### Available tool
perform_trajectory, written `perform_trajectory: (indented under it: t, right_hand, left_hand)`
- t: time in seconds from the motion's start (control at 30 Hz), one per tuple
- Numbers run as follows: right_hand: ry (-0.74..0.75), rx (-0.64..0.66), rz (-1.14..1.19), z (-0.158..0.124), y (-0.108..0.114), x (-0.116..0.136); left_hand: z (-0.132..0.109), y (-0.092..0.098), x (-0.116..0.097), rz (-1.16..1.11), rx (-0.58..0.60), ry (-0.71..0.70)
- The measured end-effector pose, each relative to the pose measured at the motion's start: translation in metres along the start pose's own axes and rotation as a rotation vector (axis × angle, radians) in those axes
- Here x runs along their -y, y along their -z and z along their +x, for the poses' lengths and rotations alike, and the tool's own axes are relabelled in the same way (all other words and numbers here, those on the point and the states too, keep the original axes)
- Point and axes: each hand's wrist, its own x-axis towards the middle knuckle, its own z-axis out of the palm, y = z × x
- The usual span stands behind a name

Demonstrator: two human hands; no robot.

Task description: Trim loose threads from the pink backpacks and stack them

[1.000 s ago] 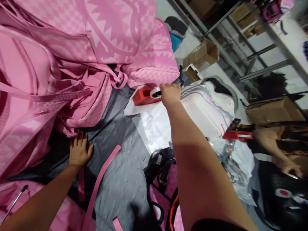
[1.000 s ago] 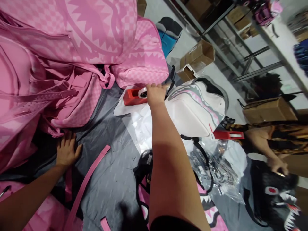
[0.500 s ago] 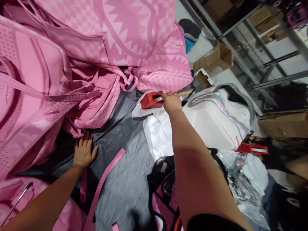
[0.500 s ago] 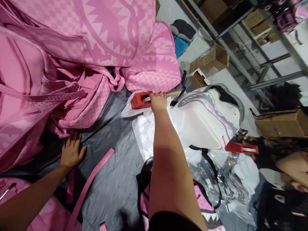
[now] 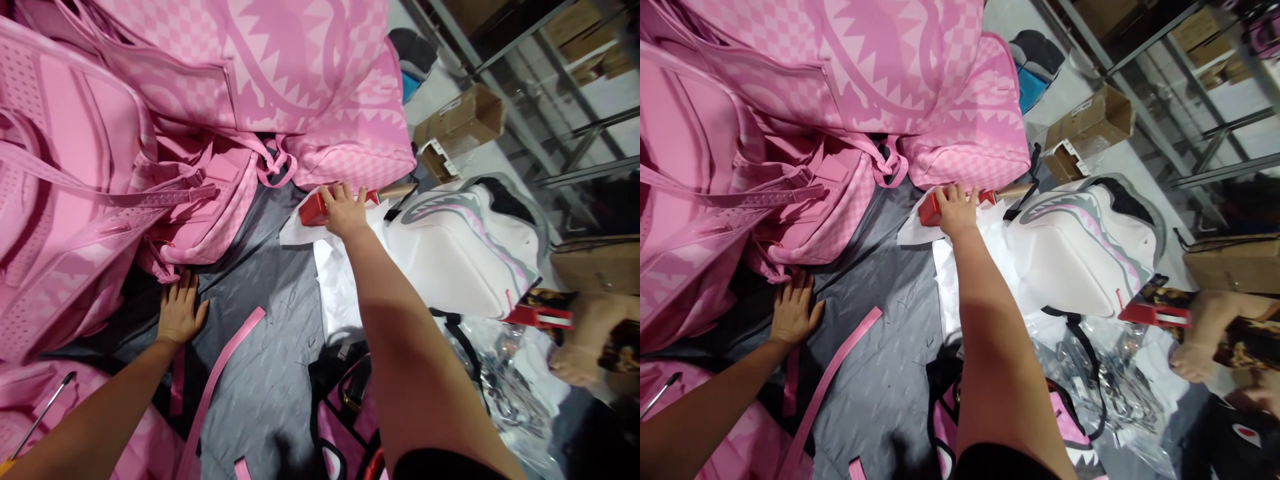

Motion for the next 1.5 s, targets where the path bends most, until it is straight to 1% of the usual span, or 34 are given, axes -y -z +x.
perform_trajectory:
  t: [0.1,0.2,0.37,0.47,0.57,0.67,0.73,0.8,0.87,0.9,0.93,0.97,1.03,1.13,1.2,1.23,1.3,1.37,1.43,1.5]
  right_hand:
    - [-0.029,0.036,0.032,0.011,-0.003,0.005]
    - [-0.035,0.041,0.039,0.016,-0.006,0.006]
    - [-0.007,-0.018,-0.036,0.004,-0.006,0.008]
    - [-0.031,-0.073,-0.041,-0.008,0.003,0.008]
    - [-0.040,-0.134,-0.021,-0.020,0.029,0.003]
    - [-0.012,-0.169,-0.051,-0.038,0.070,0.000]
    - [-0.001,-0.174,-0.113,-0.055,0.100,-0.001]
    - [0.002,-0.190,-0.194,-0.076,0.125,-0.002]
    - [-0.014,-0.222,-0.267,-0.096,0.138,-0.003]
    - [-0.035,-0.220,-0.301,-0.104,0.140,-0.004]
    - [-0.065,-0.194,-0.331,-0.111,0.138,-0.006]
    - [-0.107,-0.140,-0.360,-0.116,0.133,-0.008]
    - [-0.215,0.035,-0.392,-0.120,0.114,-0.012]
    - [-0.371,0.314,-0.307,-0.120,0.069,-0.021]
    - [-0.452,0.454,-0.201,-0.118,0.036,-0.025]
    - [-0.481,0.501,-0.153,-0.118,0.020,-0.026]
    - [-0.533,0.550,-0.086,-0.118,-0.006,-0.025]
    - [-0.563,0.535,-0.053,-0.119,-0.022,-0.023]
    - [-0.569,0.500,-0.041,-0.121,-0.028,-0.020]
    - [-0.554,0.476,-0.028,-0.123,-0.026,-0.020]
  left_hand:
    - [0.000,0.001,0.000,-0.019,0.008,0.010]
    - [0.000,0.002,-0.001,-0.023,0.020,0.016]
    - [0.000,0.001,0.000,-0.019,0.009,0.013]
    - [0.001,0.001,0.000,-0.023,-0.001,-0.004]
    - [0.001,0.004,-0.001,-0.030,-0.013,-0.013]
    - [0.001,0.007,-0.003,-0.028,-0.028,-0.011]
    - [0.001,0.009,-0.004,-0.028,-0.027,-0.016]
    - [0.001,0.010,-0.005,-0.031,-0.023,-0.020]
    - [0.001,0.011,-0.005,-0.038,-0.020,-0.018]
    - [0.001,0.011,-0.005,-0.043,-0.020,-0.015]
    - [0.001,0.011,-0.005,-0.049,-0.021,-0.011]
    - [0.001,0.011,-0.005,-0.054,-0.023,-0.009]
    - [0.001,0.011,-0.005,-0.059,-0.022,-0.009]
    - [0.001,0.010,-0.005,-0.063,-0.022,-0.013]
    - [0.001,0.009,-0.004,-0.064,-0.023,-0.010]
    - [0.001,0.008,-0.004,-0.063,-0.023,-0.006]
    - [0.001,0.008,-0.004,-0.054,-0.016,0.000]
    - [0.001,0.008,-0.004,-0.042,-0.010,0.002]
    - [0.001,0.009,-0.005,-0.034,-0.013,-0.004]
    - [0.001,0.010,-0.006,-0.029,-0.024,-0.009]
